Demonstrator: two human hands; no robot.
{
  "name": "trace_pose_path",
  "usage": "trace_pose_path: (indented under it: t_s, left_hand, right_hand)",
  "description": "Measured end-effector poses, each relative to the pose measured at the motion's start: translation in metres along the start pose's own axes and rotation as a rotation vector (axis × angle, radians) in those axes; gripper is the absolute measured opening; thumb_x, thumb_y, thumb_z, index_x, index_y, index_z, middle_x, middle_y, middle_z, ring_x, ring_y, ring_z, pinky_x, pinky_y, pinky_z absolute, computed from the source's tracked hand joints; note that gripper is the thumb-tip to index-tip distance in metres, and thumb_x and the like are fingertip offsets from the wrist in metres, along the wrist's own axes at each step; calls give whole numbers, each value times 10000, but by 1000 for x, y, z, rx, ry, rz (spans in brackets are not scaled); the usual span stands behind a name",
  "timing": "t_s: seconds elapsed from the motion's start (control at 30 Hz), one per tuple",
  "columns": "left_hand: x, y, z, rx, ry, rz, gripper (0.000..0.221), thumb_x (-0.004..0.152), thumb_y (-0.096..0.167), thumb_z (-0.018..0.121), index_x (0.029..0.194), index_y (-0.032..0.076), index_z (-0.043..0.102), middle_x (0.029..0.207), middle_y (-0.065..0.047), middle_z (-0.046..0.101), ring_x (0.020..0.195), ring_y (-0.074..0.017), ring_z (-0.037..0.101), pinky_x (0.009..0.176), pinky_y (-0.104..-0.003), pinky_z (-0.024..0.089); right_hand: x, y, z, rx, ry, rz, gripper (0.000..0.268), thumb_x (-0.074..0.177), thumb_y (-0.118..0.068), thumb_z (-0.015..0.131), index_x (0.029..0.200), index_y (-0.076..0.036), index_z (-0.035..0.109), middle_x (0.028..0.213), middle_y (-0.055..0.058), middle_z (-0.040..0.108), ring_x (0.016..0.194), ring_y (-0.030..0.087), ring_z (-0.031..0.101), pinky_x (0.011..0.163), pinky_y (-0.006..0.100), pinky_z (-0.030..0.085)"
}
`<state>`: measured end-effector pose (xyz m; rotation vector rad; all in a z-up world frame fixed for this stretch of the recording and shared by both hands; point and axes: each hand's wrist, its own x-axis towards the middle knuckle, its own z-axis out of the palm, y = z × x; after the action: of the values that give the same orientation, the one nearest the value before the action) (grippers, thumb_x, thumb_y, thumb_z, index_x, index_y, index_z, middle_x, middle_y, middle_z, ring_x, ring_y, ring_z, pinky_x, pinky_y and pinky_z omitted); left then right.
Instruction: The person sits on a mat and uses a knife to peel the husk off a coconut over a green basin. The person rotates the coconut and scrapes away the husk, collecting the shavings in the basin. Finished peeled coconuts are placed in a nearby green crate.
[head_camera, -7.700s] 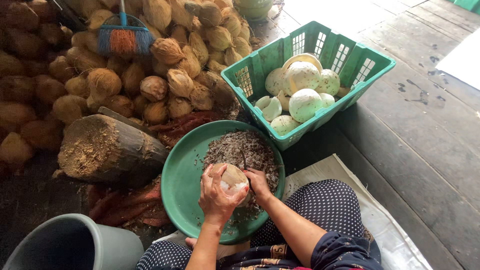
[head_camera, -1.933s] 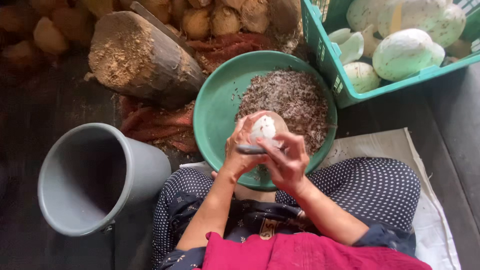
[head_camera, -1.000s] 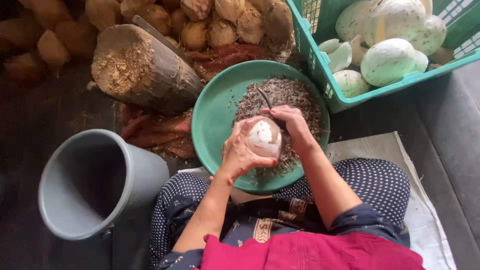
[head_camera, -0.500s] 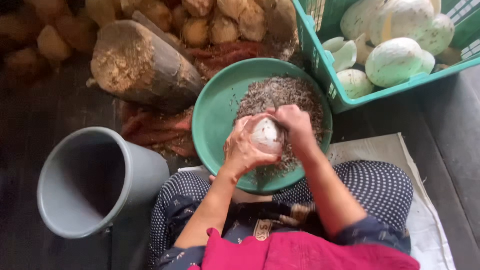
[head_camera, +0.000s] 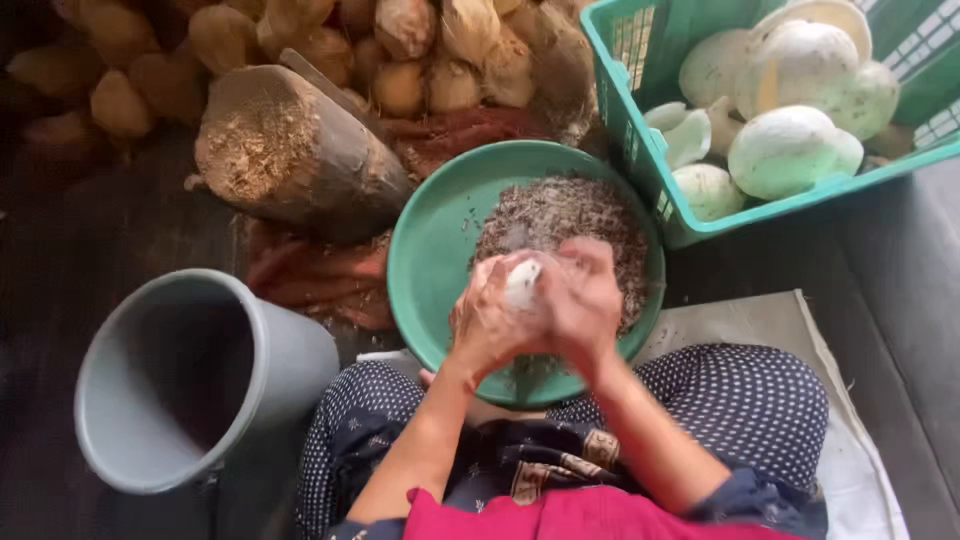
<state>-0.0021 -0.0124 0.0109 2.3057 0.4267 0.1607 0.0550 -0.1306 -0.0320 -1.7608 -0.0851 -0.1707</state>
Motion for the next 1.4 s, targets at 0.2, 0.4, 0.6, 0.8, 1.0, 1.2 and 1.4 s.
trace_pose_path:
  t_s: [0.2,0.4,0.6,0.8,1.0,1.2,1.4]
  left_hand:
    - [12,-16,8,-36,-21,81,1054,407,568,878,1388,389,537,1329,-63,549,1223,-377,617,1027,-526,512]
    - [3,-3,7,52,23,4,489,821,455,681,1300,404,597,1268,-47,581,1160,-366,648,968,-510,531]
    - [12,-3,3,-15,-25,101,952,421,510,884,1319,421,582,1282,-72,577,1198,-391,628,999,-545,518]
    - [20,-1,-20,76,-237,82,1054,359,504,917,1344,444,549,1416,-55,520,1284,-384,564,1034,-541,501]
    - [10,45,-40,122,-317,-131,1279,373,697,885,1509,417,368,1588,-219,282,1422,-436,397,1142,-581,377]
    - [23,6,-3,54,-121,-71,1124,399,560,929,1426,381,511,1391,-129,517,1250,-412,592,1091,-497,462]
    - [23,-5,-2,30,-122,-81,1075,416,571,910,1403,410,514,1349,-71,552,1235,-352,619,1075,-454,481]
  right_hand:
    - [24,-5,0,-183,-87,24,248,838,-480,745,1019,-316,703,1110,-118,721,867,283,719,808,458,519]
    - [3,14,3,12,70,-422,310,815,-273,820,1054,-123,691,1012,87,710,1016,268,706,841,344,546]
    - [11,25,3,90,-148,-290,192,844,-289,730,984,-186,813,1027,99,679,899,256,629,725,338,498]
    - [41,43,4,512,-329,574,345,883,-344,699,1133,-120,785,730,139,661,487,194,518,327,235,288]
    - [38,36,-11,521,-363,666,412,859,-384,695,1185,-144,774,770,148,662,534,199,484,350,235,272]
    - [44,48,-8,575,-372,693,456,841,-366,640,1210,-128,762,752,113,661,539,160,471,388,208,252]
    - [45,66,4,646,-328,721,441,809,-337,678,1162,-90,771,752,126,655,531,169,491,365,207,269]
